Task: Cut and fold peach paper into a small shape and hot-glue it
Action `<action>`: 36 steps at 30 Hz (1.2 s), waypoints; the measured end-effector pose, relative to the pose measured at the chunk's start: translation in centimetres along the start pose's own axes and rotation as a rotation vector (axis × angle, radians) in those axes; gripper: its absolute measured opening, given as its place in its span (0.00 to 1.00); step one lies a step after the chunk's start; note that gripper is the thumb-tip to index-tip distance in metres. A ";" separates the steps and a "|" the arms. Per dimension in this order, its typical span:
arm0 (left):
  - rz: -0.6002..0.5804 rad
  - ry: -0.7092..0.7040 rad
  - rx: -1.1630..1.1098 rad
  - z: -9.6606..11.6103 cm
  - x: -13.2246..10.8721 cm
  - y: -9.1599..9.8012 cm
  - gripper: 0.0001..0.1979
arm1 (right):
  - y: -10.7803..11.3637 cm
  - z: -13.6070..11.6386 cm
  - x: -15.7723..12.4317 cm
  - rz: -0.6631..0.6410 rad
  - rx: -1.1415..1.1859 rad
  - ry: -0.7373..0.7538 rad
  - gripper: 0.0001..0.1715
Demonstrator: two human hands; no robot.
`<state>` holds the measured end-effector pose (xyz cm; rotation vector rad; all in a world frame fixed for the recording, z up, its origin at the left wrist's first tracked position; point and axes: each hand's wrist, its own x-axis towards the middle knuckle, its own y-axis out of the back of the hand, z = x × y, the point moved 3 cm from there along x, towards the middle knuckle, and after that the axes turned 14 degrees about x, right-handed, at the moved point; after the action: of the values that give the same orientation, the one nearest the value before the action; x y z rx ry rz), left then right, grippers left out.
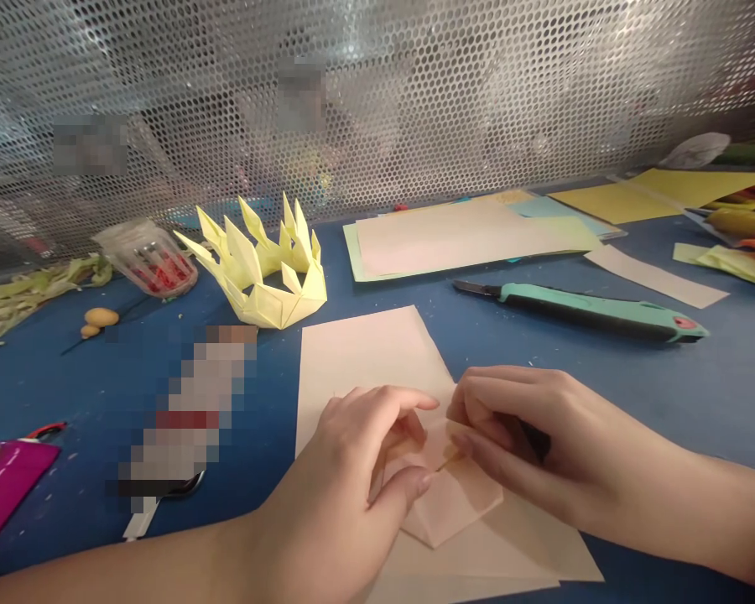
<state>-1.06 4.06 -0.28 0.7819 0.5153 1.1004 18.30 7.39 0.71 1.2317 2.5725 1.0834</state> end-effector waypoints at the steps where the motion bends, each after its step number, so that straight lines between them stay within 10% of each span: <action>1: 0.009 -0.008 0.010 0.1 0.0 0.0 0.22 | 0.0 0.0 -0.1 0.013 0.026 -0.013 0.17; 11: 0.021 -0.080 0.097 0.5 0.4 0.2 0.04 | -0.1 0.4 -0.7 0.015 0.414 -0.167 0.11; 15: -0.063 -0.055 -0.122 0.8 0.4 0.5 0.04 | 0.1 0.2 -0.6 -0.049 0.346 -0.143 0.04; 19: -0.070 -0.001 -0.237 0.5 0.4 0.6 0.06 | 0.1 0.1 -0.2 -0.126 0.233 -0.074 0.17; 36: -0.025 0.074 -0.223 0.1 0.7 0.3 0.17 | 0.5 0.9 -1.0 0.047 0.196 -0.083 0.22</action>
<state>-0.90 4.74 0.00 0.5408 0.4539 1.1451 19.64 7.37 0.19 1.3541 2.6500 0.7845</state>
